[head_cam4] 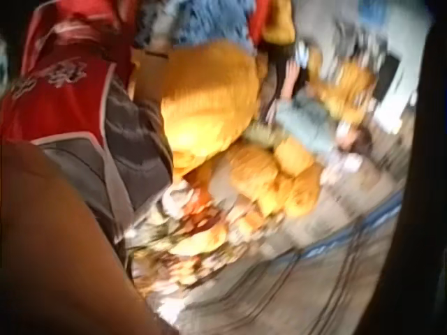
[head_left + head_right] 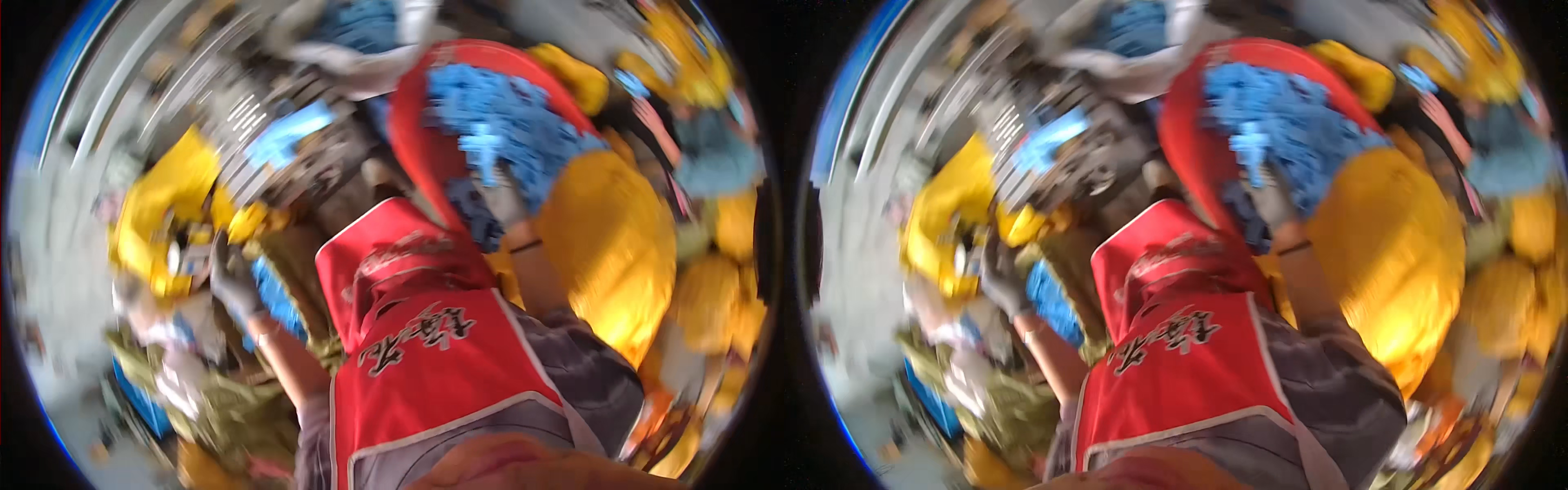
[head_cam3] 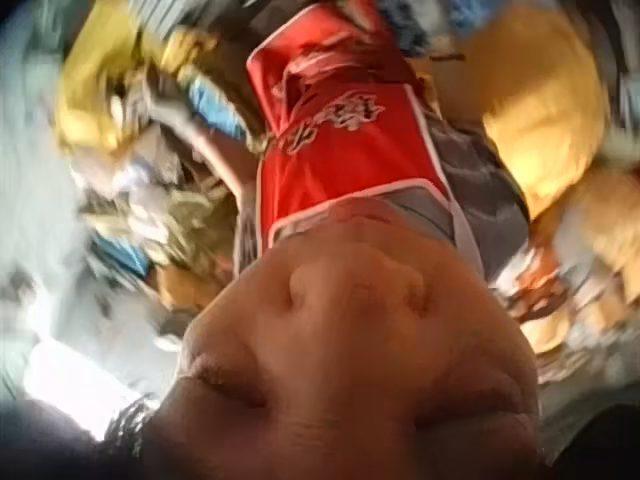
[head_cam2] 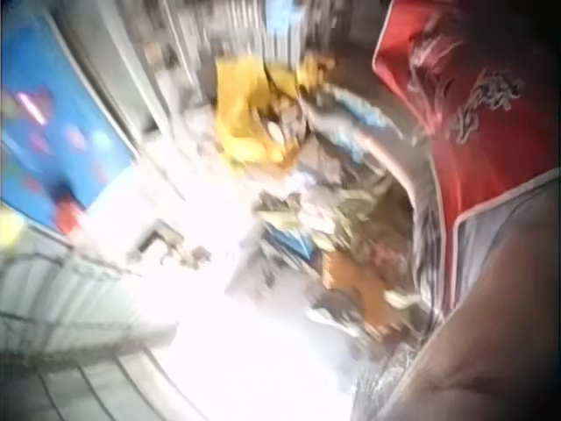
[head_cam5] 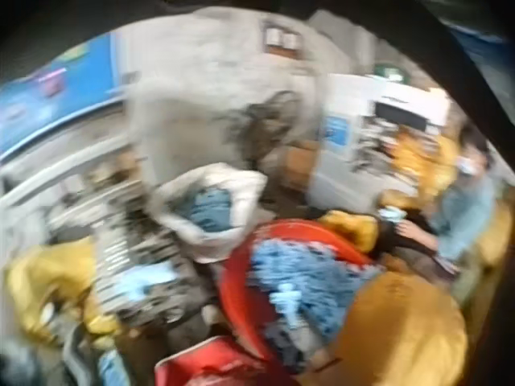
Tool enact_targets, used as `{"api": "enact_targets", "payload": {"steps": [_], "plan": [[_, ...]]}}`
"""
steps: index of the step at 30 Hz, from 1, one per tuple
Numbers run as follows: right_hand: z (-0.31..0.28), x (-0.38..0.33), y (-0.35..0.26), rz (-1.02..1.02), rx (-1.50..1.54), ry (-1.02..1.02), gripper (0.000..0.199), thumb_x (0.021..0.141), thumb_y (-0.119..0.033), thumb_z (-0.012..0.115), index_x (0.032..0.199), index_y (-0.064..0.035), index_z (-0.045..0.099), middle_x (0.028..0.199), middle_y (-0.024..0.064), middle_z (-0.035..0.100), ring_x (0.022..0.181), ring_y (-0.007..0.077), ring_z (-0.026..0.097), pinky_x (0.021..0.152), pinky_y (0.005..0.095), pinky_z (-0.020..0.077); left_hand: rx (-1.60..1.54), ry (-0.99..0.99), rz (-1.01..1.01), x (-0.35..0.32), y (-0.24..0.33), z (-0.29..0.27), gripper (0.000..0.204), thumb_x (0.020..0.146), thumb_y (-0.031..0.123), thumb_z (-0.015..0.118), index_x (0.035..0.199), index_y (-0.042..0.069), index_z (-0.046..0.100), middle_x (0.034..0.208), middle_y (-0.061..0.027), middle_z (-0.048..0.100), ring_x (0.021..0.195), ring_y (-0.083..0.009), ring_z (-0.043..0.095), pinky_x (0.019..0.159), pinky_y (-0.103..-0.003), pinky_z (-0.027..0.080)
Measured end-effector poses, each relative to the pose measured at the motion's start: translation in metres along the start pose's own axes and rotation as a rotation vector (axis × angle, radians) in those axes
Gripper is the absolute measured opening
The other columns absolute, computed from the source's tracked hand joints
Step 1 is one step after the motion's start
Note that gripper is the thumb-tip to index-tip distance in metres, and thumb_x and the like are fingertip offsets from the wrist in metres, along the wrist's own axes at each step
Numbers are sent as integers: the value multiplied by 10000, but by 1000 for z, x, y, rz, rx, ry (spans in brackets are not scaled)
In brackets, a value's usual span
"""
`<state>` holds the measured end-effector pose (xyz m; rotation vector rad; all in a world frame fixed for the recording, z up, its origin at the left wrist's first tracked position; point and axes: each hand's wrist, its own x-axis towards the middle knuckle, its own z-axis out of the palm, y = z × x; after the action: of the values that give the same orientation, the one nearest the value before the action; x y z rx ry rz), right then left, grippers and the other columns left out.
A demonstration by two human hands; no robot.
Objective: The person prints text onto toy guns using a printing machine and places them into a bag, applies ink from a container, empties a sack of toy guns into a basin, and prints more toy guns on the machine.
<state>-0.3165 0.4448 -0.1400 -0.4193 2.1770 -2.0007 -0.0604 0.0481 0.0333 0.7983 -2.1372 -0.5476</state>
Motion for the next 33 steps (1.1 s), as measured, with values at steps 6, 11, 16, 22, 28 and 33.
{"api": "enact_targets", "payload": {"steps": [6,11,16,22,28,33], "plan": [[12,8,-39,264,687,-145,365,976,-198,493,1307,-59,429,1196,67,532,1070,198,562,948,372,450,-22,-38,382,54,43,26,288,804,154,692,1062,32,647,1090,-138,656,1015,-308,615,886,-360,475],[36,15,-87,163,542,-237,392,982,-195,473,1328,-29,395,1275,86,477,1135,215,544,961,356,446,-27,-436,301,88,57,50,390,773,204,706,1125,68,610,1042,-177,646,957,-352,613,833,-391,484],[71,30,-148,35,578,-288,349,983,-125,447,1297,24,419,1251,98,487,1138,223,548,968,339,447,-98,-362,403,104,47,62,360,733,173,733,1043,37,612,981,-161,661,909,-331,630,794,-375,496],[141,78,-199,-247,141,-407,384,892,-51,571,1268,-26,500,1135,60,578,1093,154,557,926,282,453,-175,-53,252,69,19,30,360,731,102,744,1072,38,644,1050,-115,670,936,-240,652,839,-320,504],[193,115,-215,-998,-491,-559,426,854,-68,580,1275,-84,522,1271,99,535,1164,256,517,992,351,413,-19,72,-124,-16,-55,-31,275,811,120,700,1067,30,661,980,-86,701,884,-156,667,794,-280,521],[189,138,-208,-1181,-640,-633,409,871,-139,587,1275,-113,530,1281,108,525,1141,305,525,972,373,429,-64,136,-390,-77,-93,-62,264,865,127,657,1099,6,645,995,-57,683,901,-120,632,825,-289,507]]}}
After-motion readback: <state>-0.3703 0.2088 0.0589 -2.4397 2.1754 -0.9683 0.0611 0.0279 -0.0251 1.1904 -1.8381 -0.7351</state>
